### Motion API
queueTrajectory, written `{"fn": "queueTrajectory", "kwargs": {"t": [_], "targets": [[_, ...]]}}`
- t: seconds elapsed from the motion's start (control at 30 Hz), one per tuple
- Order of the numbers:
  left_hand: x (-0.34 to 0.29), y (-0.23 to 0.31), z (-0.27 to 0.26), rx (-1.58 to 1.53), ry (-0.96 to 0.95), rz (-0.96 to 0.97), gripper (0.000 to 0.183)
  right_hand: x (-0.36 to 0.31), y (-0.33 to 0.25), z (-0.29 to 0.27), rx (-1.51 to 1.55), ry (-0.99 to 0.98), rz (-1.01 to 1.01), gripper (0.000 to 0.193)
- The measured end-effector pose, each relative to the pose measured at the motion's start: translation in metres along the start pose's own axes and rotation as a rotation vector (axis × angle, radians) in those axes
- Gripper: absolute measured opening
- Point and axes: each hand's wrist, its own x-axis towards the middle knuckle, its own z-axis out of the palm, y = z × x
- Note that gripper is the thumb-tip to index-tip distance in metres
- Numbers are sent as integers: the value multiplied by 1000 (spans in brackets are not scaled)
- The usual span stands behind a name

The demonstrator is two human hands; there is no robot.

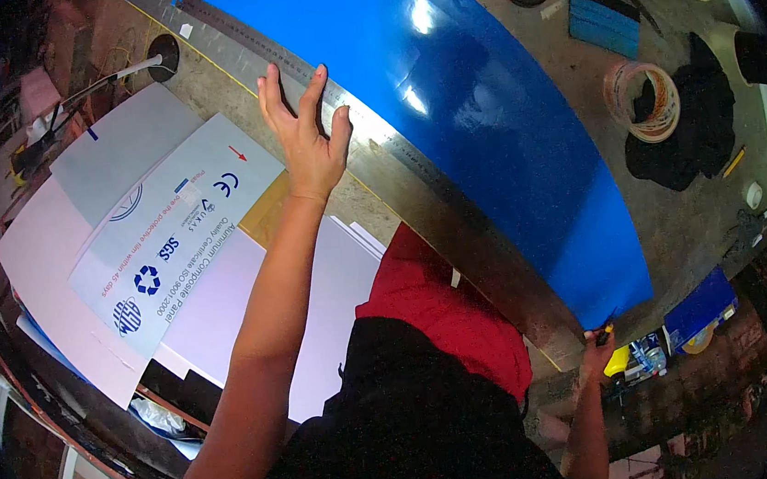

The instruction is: Cutting an aluminum composite panel using a utility knife and a metal ruler.

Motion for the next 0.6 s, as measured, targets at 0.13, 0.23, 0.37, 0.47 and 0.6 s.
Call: {"fn": "queueTrajectory", "kwargs": {"t": [0.13, 0.23, 0.37, 0.47, 0.6], "targets": [[0, -1, 1, 5, 6, 5, 53, 0, -1, 2, 86, -5, -2, 45], [-1, -1, 1, -11, 9, 4, 53, 1, 0, -1, 76, -19, -3, 46], [0, -1, 0, -16, 14, 2, 53, 1, -9, 6, 155, -44, 11, 44], [0, 0, 1, -23, 16, 4, 52, -1, -9, 5, 169, -28, -15, 43], [0, 0, 2, -30, 21, 4, 52, 1, -3, -2, 86, -49, -4, 46]]}}
